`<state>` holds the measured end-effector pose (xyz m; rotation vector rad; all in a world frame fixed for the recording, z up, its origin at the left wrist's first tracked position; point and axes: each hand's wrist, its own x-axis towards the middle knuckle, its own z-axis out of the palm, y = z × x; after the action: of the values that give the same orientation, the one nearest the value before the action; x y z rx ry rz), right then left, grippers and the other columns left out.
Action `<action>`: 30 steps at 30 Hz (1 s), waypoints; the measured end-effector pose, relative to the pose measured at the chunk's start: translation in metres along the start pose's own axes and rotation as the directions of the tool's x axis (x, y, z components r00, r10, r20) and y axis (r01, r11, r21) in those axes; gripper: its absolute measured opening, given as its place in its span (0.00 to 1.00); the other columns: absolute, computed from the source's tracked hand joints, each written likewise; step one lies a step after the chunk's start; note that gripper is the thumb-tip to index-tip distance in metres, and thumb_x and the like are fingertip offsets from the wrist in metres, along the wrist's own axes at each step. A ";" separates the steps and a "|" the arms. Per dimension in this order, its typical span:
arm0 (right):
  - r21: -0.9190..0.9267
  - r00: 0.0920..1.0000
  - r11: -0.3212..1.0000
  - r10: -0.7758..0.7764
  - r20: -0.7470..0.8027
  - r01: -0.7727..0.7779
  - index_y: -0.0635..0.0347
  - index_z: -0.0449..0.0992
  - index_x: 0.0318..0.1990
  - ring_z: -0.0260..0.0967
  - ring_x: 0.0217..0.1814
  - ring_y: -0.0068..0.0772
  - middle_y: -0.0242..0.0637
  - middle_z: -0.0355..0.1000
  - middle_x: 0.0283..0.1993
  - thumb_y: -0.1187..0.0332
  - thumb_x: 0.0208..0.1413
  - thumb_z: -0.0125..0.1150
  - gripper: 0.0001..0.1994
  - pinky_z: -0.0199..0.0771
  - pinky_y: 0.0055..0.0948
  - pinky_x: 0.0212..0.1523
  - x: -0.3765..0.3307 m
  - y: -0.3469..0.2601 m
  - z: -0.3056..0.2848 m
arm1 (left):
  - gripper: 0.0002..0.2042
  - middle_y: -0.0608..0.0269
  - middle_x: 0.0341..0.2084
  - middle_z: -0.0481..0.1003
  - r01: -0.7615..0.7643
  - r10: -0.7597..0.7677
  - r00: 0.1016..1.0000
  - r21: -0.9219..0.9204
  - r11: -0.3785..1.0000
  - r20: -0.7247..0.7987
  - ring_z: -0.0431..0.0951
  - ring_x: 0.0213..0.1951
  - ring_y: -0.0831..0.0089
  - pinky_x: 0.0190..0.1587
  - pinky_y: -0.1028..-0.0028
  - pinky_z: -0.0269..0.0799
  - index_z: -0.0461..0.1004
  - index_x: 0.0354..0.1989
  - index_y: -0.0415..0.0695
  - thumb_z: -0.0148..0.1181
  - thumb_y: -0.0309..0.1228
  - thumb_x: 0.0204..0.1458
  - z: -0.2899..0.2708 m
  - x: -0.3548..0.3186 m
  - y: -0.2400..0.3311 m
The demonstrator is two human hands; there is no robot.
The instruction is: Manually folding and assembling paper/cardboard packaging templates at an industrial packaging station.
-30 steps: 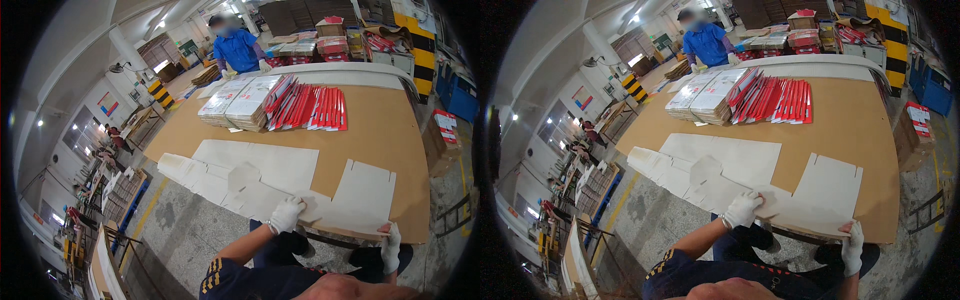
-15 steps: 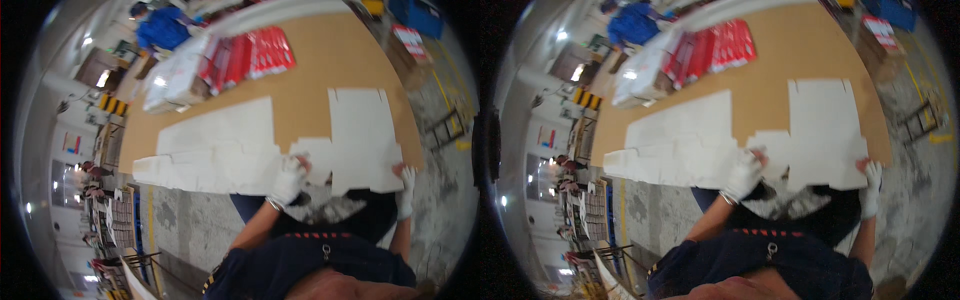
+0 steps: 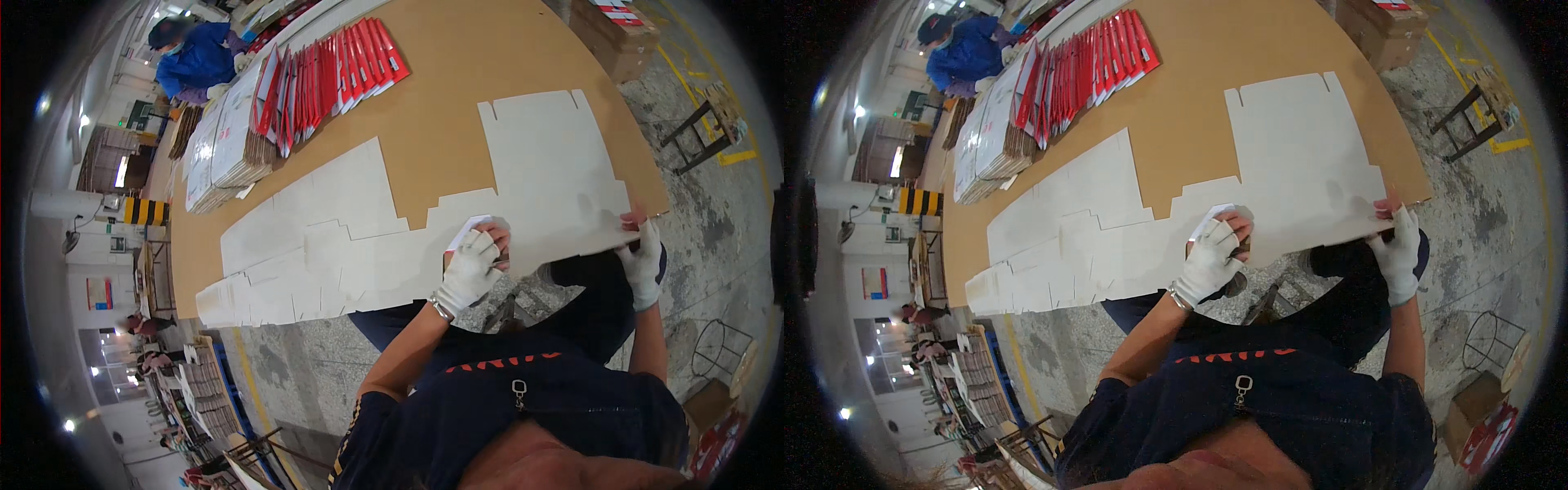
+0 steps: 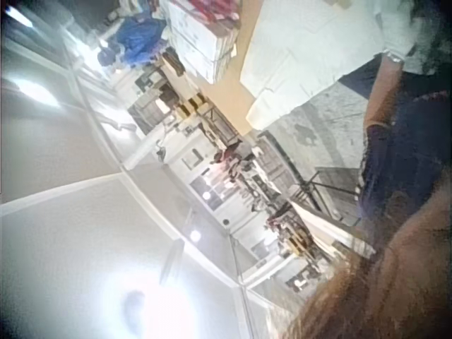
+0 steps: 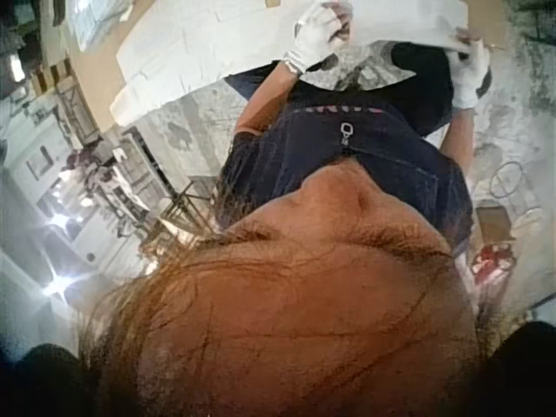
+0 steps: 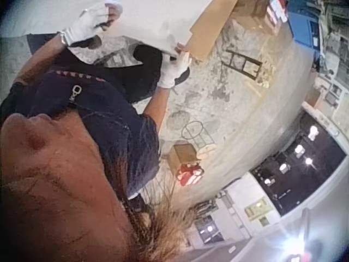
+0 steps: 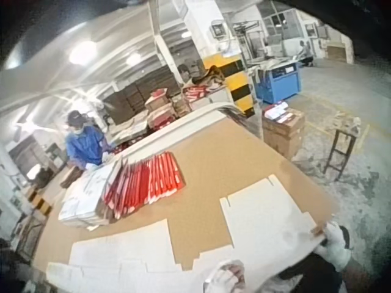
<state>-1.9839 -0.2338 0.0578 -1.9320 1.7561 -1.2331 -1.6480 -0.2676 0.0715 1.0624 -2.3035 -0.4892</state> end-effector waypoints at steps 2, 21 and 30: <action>-0.007 0.989 0.990 0.140 -0.045 -0.140 0.57 0.63 0.63 0.66 0.39 0.38 0.37 0.72 0.37 0.73 0.36 0.72 0.40 0.68 0.33 0.41 0.011 -0.002 0.008 | 0.18 0.57 0.42 0.71 -0.005 0.006 0.999 -0.028 1.000 0.043 0.69 0.47 0.56 0.49 0.60 0.67 0.77 0.42 0.44 0.63 0.27 0.38 0.009 0.007 -0.005; 0.626 0.685 0.324 0.525 0.505 -0.710 0.64 0.74 0.45 0.64 0.38 0.17 0.26 0.71 0.39 0.64 0.60 0.55 0.12 0.67 0.21 0.39 -0.055 -0.060 0.096 | 0.46 0.49 0.69 0.46 -0.150 0.048 0.974 0.468 0.871 0.223 0.43 0.70 0.51 0.64 0.35 0.34 0.49 0.67 0.36 0.62 0.45 0.40 0.075 0.043 0.042; -0.086 0.967 0.985 -0.162 -0.194 0.148 0.71 0.67 0.56 0.68 0.55 0.54 0.55 0.67 0.57 0.76 0.60 0.49 0.16 0.67 0.40 0.54 -0.002 -0.025 0.056 | 0.50 0.48 0.67 0.50 -0.022 -0.006 0.986 0.171 0.985 0.166 0.46 0.69 0.52 0.66 0.44 0.39 0.52 0.65 0.36 0.69 0.48 0.34 0.053 0.028 0.044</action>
<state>-1.9265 -0.2449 0.0400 -2.0841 1.7942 -1.4855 -1.7213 -0.2572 0.0630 1.1305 -2.5338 -0.3940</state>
